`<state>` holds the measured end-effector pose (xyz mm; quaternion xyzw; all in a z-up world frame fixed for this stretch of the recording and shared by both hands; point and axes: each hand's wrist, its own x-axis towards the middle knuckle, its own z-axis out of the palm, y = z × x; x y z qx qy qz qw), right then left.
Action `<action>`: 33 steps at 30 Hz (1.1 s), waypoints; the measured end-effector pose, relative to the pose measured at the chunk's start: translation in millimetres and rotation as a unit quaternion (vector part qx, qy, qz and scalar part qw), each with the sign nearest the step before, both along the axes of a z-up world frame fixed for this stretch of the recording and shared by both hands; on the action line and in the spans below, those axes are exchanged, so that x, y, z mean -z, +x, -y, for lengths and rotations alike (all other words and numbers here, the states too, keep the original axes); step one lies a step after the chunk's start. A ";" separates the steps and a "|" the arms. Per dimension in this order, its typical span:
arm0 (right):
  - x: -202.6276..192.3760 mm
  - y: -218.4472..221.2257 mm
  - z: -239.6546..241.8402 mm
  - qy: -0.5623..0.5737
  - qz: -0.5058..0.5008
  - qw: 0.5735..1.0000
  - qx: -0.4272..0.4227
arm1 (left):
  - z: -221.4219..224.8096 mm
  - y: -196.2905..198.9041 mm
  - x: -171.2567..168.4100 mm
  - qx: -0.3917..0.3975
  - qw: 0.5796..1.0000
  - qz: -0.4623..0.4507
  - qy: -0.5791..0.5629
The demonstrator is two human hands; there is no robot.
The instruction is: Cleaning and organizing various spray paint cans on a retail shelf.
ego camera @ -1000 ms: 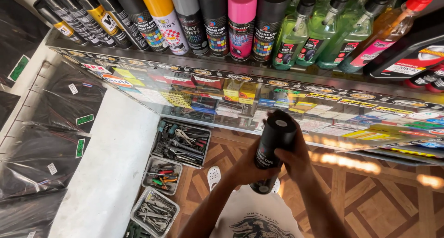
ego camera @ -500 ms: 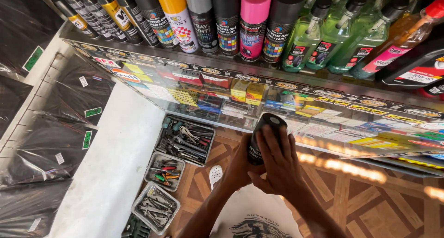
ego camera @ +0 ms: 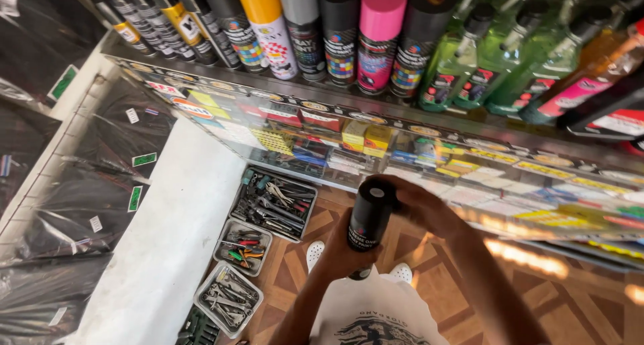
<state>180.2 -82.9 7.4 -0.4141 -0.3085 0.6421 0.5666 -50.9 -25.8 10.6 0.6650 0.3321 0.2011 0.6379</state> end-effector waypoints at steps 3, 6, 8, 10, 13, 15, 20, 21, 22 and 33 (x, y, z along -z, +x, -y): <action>-34.4 -58.8 -0.1 -0.060 0.211 0.963 0.160 | -1.5 5.2 -6.0 -0.019 0.996 -0.045 0.074; -37.9 -65.7 19.1 0.144 0.145 0.964 0.169 | -5.4 9.3 -22.7 -0.006 0.996 -0.016 0.091; -50.1 -48.2 14.5 0.197 0.230 0.940 0.159 | -7.7 15.9 -27.2 0.013 0.997 -0.017 0.079; -60.3 -28.2 11.4 0.250 0.313 0.904 0.151 | -11.1 20.5 -30.2 0.033 0.997 -0.017 0.070; -71.7 1.7 14.6 0.257 0.436 0.860 0.063 | -10.3 27.0 -27.9 0.103 0.993 -0.040 0.033; -79.4 14.2 15.6 0.287 0.412 0.865 0.006 | -6.3 30.9 -22.9 0.132 0.990 -0.052 -0.001; -76.5 3.2 20.0 0.249 0.443 0.852 0.121 | 11.5 47.1 -6.3 0.061 0.994 0.058 -0.069; -76.5 -0.5 22.6 0.233 0.479 0.830 0.167 | 15.5 50.1 -8.6 0.025 0.994 0.088 -0.055; -72.6 -4.7 24.2 0.234 0.478 0.832 0.157 | 17.9 55.6 -10.1 0.015 0.994 0.089 -0.058; -31.2 -32.8 84.1 0.251 0.462 0.842 0.118 | 23.2 79.1 -35.6 -0.059 0.958 0.252 -0.123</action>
